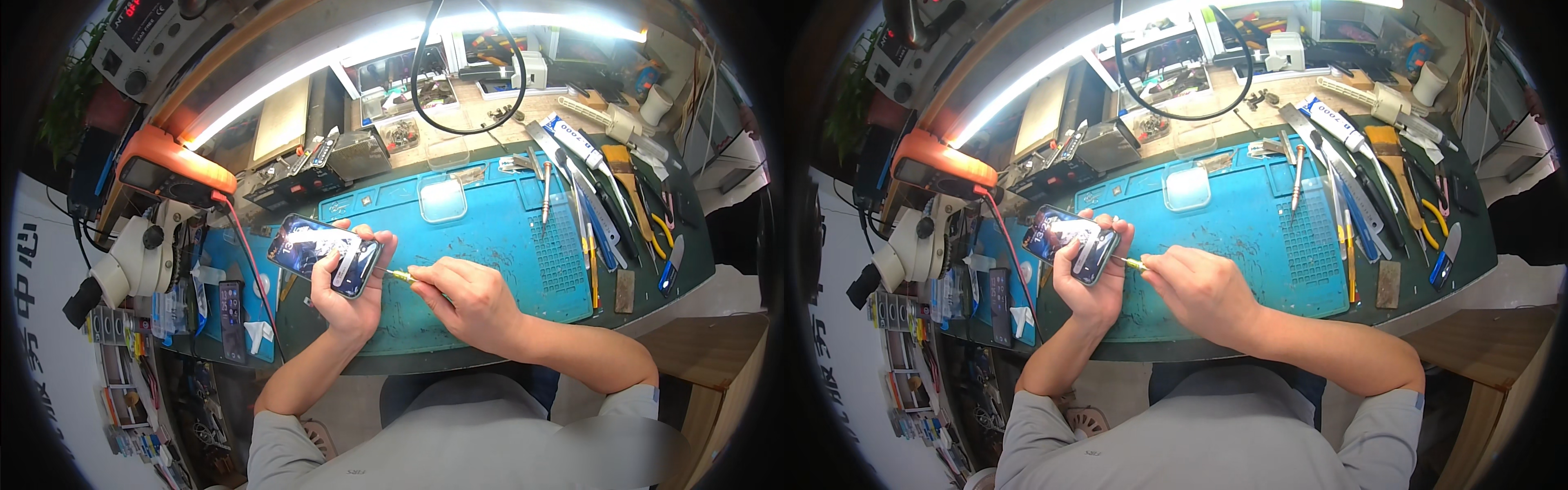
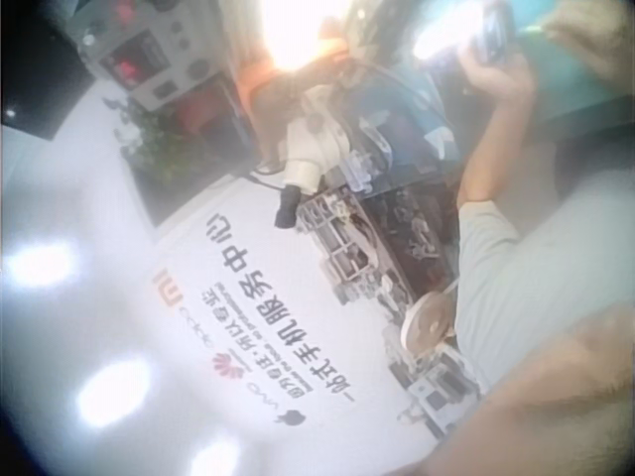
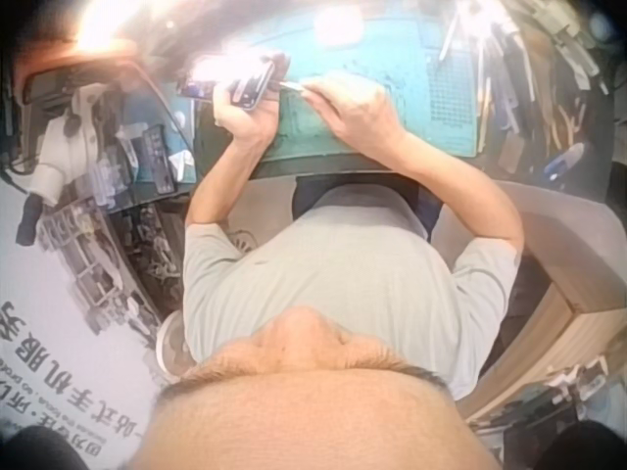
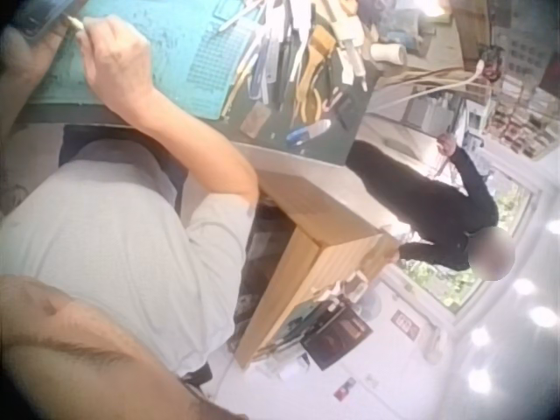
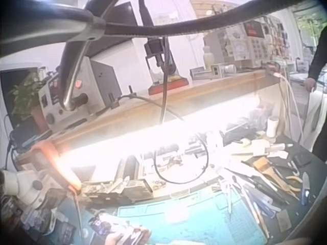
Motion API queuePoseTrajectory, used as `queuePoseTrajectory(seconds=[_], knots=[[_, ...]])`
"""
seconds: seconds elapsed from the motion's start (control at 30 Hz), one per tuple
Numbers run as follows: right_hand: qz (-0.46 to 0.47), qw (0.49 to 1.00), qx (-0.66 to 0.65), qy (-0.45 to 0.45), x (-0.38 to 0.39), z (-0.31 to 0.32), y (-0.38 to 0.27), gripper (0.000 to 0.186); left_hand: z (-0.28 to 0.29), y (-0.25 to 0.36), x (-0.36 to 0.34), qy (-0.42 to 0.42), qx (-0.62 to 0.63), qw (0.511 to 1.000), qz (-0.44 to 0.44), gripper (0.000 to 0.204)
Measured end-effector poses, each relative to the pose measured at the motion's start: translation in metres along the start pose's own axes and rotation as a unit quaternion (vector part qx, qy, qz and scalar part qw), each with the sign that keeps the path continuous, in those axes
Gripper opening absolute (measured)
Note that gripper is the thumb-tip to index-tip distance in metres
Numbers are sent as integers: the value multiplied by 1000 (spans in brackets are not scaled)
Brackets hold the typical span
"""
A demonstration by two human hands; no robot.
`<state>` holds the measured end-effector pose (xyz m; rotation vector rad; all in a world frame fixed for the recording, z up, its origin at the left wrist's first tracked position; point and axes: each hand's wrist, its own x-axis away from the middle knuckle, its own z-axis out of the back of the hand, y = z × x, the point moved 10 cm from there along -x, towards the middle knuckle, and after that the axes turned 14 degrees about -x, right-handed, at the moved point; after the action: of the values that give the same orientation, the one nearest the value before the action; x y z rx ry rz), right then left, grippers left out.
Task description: The person uses a small screwdriver to remove screws from the bottom edge of a smartphone, then uses a plastic pry tool to separate the screen from the frame. The person continues to pry around the edges and then peels off a protective film from the back of the device.
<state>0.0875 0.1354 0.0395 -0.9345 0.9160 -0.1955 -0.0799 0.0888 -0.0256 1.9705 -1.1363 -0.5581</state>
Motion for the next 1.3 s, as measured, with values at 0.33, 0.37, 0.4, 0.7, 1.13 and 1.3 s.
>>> queuePoseTrajectory(seconds=[0.33, 0.37, 0.4, 0.7, 1.13, 1.3], knots=[[6, 1000, 1, 2, 1, 0, 0, 15, 0, -1, 0, -5, -1, 1000, 3, 42], [4, 1000, -1, 1, 1, 0, 0, 15, 0, -2, 0, -6, -2, 1000, 2, 42], [2, 1000, -2, 0, 1, 0, 0, 15, 0, -1, 0, -6, -4, 1000, 2, 42], [-26, 999, -38, 1, -2, 2, 5, 15, -2, -1, 0, -7, -12, 1000, 4, 41], [-71, 997, -12, 1, 1, 2, 12, 13, -6, -2, 1, -5, -27, 1000, 9, 44], [-47, 999, -19, 17, 3, 4, 9, 13, -4, -4, 1, -10, -31, 999, 15, 42]])
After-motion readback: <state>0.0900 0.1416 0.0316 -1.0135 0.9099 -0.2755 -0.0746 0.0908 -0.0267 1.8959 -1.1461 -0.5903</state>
